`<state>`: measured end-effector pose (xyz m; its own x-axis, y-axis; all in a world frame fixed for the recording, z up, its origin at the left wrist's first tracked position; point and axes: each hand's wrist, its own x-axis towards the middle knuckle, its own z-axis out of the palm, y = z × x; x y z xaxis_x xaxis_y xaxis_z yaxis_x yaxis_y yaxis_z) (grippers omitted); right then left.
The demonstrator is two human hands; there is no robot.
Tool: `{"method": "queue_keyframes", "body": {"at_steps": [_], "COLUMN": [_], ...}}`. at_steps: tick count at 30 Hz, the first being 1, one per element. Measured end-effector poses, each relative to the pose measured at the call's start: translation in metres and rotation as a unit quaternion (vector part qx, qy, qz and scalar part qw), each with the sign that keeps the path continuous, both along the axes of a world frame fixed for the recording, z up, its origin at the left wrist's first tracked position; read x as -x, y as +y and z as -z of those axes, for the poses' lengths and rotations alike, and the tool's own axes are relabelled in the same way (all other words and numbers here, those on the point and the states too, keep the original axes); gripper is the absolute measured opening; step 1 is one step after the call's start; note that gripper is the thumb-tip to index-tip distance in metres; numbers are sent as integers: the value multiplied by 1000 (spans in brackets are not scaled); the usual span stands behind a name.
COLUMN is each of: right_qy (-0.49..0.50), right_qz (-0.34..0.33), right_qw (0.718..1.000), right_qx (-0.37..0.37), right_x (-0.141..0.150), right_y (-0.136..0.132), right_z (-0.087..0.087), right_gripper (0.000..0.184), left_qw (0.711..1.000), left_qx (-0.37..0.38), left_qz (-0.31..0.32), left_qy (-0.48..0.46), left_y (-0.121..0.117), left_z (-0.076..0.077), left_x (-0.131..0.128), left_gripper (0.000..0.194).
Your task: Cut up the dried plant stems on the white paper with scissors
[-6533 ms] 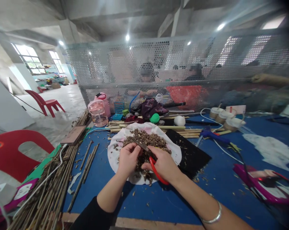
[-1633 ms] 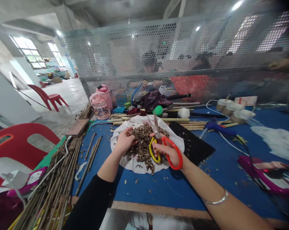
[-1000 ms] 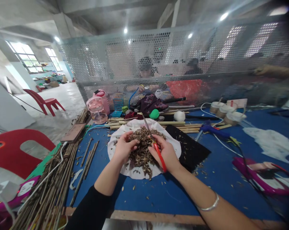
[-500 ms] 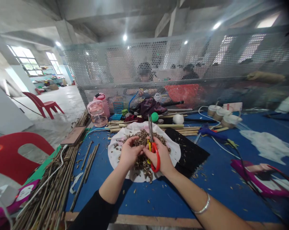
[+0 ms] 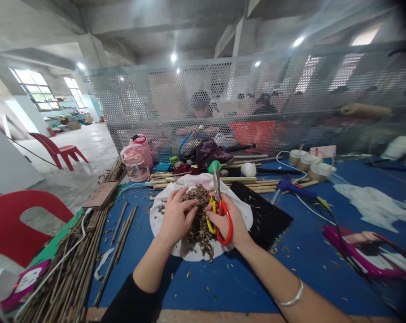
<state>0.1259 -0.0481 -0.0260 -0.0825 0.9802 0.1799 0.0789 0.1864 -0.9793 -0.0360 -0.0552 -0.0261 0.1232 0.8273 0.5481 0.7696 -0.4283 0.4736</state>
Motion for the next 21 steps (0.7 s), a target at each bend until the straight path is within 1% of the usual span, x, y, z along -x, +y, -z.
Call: {"method": "queue_keyframes", "body": {"at_steps": [3,5,10,13,14,16,17,18,19,21], "right_qy": [44,83,156,171,167,131,96,53,4,-94], "right_qz": [-16,-36,-92,-98,-93,-78,-71,-67,-65,-67], "right_qw": [999,996,982,977,978,987,992,996,998,991], "right_qx": [13,21,53,80,82,59,35,6,-24,-69], "right_x": [-3,-5,-5,-4,-4,-5,-6,-8,-10,-14], "right_y": [1,2,3,0,0,-2,-3,-4,-5,-7], "right_z": [-2,-1,4,2,1,-1,-2,-3,-3,-4], "right_gripper": [45,46,50,52,52,50,49,48,47,48], "left_qw": [997,995,993,991,992,994,989,975,952,886], "left_qx": [-20,-30,-67,-61,-53,-18,12,48,85,147], "left_qz": [64,86,89,109,111,88,65,43,25,16], "left_qy": [30,44,46,36,17,-69,-135,-212,-293,-439], "left_y": [-3,-3,-4,-7,-8,-8,-8,-6,-4,0], "left_z": [-2,-2,1,-1,-2,-3,-2,-1,0,2], "left_x": [-4,-6,-7,-8,-8,-10,-10,-11,-11,-11], "left_gripper": [21,21,19,19,18,19,20,22,23,27]}}
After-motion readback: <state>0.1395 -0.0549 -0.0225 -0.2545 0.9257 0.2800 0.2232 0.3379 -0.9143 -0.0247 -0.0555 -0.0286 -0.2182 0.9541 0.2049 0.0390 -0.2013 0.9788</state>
